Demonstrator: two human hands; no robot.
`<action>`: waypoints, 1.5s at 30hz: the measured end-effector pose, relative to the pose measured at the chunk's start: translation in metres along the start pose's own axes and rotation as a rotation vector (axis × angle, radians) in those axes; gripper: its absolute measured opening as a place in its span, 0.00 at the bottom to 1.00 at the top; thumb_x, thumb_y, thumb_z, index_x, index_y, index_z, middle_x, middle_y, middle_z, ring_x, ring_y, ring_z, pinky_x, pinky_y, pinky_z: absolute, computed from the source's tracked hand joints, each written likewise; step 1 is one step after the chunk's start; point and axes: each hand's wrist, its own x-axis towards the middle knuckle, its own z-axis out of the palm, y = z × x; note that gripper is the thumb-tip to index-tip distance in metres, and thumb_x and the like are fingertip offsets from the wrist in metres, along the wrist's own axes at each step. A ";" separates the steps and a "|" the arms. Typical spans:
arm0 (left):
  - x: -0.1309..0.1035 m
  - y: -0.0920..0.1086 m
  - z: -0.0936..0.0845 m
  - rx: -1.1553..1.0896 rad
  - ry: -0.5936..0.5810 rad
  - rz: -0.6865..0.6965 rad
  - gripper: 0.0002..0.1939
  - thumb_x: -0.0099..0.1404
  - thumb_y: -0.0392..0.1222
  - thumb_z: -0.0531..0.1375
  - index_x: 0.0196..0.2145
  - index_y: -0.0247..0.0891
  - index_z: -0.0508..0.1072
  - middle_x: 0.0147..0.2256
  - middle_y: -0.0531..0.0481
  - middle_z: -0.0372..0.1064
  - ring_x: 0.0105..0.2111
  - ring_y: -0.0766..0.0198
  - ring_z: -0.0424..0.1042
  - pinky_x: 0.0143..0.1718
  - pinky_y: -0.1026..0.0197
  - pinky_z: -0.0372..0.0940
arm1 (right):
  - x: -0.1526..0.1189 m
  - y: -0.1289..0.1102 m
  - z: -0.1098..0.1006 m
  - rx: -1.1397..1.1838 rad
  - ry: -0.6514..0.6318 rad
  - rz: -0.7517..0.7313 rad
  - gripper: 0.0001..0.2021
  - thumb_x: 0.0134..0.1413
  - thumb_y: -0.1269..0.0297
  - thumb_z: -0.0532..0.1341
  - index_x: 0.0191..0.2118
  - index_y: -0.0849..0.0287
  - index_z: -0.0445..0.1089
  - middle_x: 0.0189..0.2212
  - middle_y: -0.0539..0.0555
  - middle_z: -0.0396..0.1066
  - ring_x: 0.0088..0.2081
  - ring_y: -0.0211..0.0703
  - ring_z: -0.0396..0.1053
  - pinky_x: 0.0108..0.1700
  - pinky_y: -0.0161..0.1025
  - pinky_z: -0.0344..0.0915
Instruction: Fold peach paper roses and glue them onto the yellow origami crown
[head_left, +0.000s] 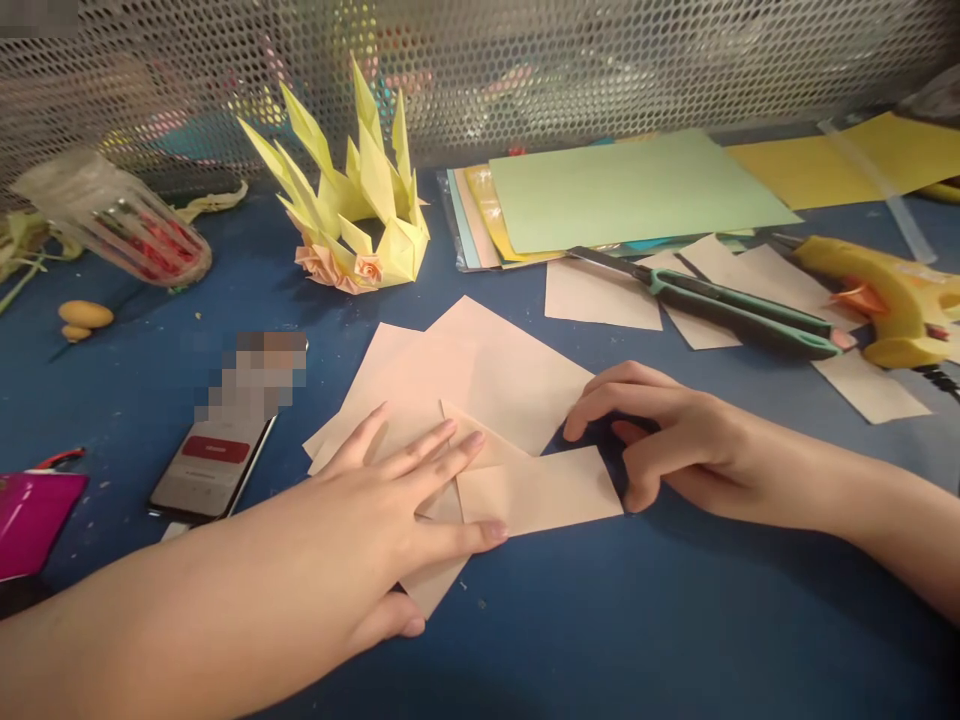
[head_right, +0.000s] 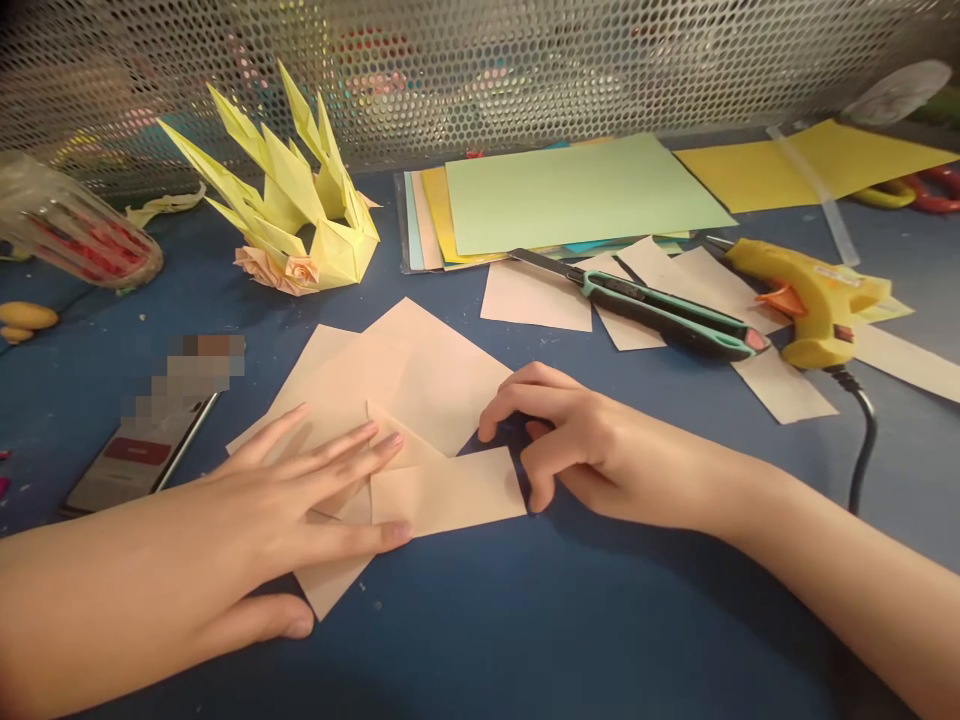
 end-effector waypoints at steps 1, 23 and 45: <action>0.000 0.000 0.000 0.002 0.003 -0.003 0.37 0.66 0.43 0.71 0.68 0.65 0.64 0.75 0.44 0.37 0.75 0.40 0.38 0.66 0.19 0.46 | -0.001 0.003 -0.002 0.010 0.001 -0.006 0.18 0.55 0.84 0.55 0.26 0.53 0.72 0.51 0.52 0.72 0.54 0.47 0.67 0.49 0.42 0.68; 0.019 0.008 0.036 0.325 0.578 0.244 0.40 0.54 0.63 0.76 0.58 0.43 0.74 0.47 0.53 0.79 0.48 0.54 0.75 0.60 0.49 0.56 | 0.011 -0.021 0.022 -0.296 -0.065 -0.257 0.13 0.76 0.70 0.52 0.52 0.58 0.74 0.48 0.56 0.79 0.52 0.43 0.75 0.52 0.44 0.65; -0.011 0.013 0.040 0.409 0.537 0.155 0.07 0.68 0.46 0.64 0.35 0.44 0.81 0.36 0.54 0.78 0.39 0.56 0.72 0.59 0.49 0.54 | 0.007 -0.014 0.010 -0.058 -0.074 -0.138 0.17 0.56 0.87 0.51 0.28 0.55 0.59 0.45 0.57 0.79 0.47 0.45 0.76 0.44 0.44 0.69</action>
